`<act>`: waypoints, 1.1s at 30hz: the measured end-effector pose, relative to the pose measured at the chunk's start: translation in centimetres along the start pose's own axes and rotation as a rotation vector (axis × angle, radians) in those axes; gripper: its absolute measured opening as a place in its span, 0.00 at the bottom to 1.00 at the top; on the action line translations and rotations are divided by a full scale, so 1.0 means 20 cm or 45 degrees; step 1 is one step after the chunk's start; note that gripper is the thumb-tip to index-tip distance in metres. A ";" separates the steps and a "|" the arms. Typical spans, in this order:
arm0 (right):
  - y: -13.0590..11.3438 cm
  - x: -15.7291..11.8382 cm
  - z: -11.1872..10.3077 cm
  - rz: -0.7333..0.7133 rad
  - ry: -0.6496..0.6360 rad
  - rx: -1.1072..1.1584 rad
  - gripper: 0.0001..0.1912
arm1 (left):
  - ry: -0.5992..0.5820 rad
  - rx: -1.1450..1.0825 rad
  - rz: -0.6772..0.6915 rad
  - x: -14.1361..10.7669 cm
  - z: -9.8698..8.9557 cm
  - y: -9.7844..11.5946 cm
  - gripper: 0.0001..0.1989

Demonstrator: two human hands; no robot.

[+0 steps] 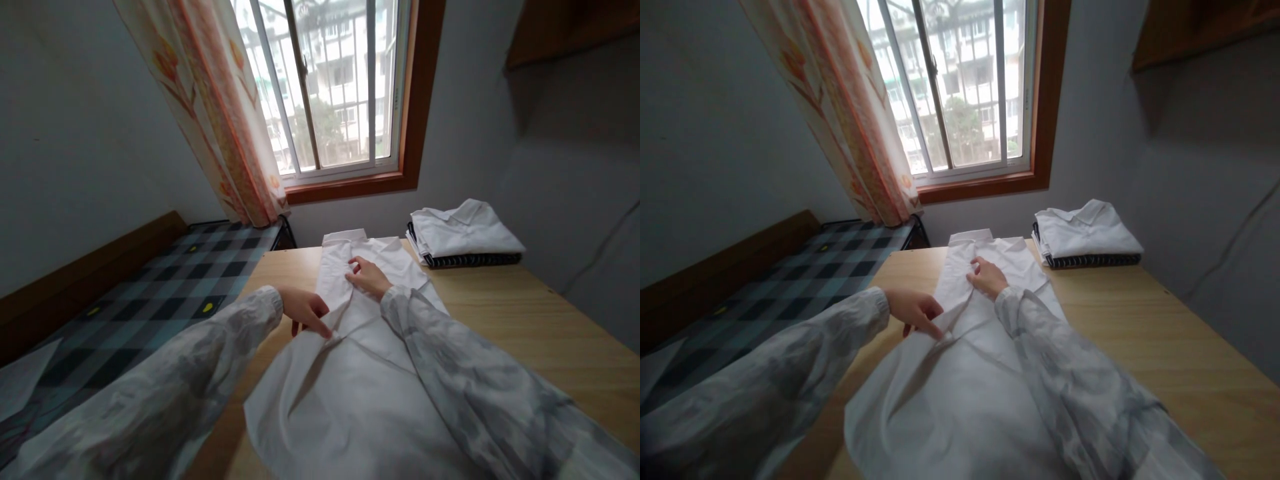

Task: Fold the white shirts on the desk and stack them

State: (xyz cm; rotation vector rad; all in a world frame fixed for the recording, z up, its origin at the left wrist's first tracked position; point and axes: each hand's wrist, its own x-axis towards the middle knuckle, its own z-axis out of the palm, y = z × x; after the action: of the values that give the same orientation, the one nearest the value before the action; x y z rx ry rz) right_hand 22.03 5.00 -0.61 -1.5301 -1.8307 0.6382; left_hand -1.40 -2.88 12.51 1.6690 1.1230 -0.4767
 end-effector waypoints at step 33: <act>0.35 -0.47 -0.30 -0.386 -0.193 -0.639 0.37 | 0.958 -0.031 0.124 0.26 0.02 -0.37 0.22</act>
State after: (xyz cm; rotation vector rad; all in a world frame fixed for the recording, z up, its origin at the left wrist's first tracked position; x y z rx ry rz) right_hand 31.96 -3.19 -3.43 -1.4824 -2.4077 0.1558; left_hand -4.97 -0.61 4.51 1.9255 1.5518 0.2637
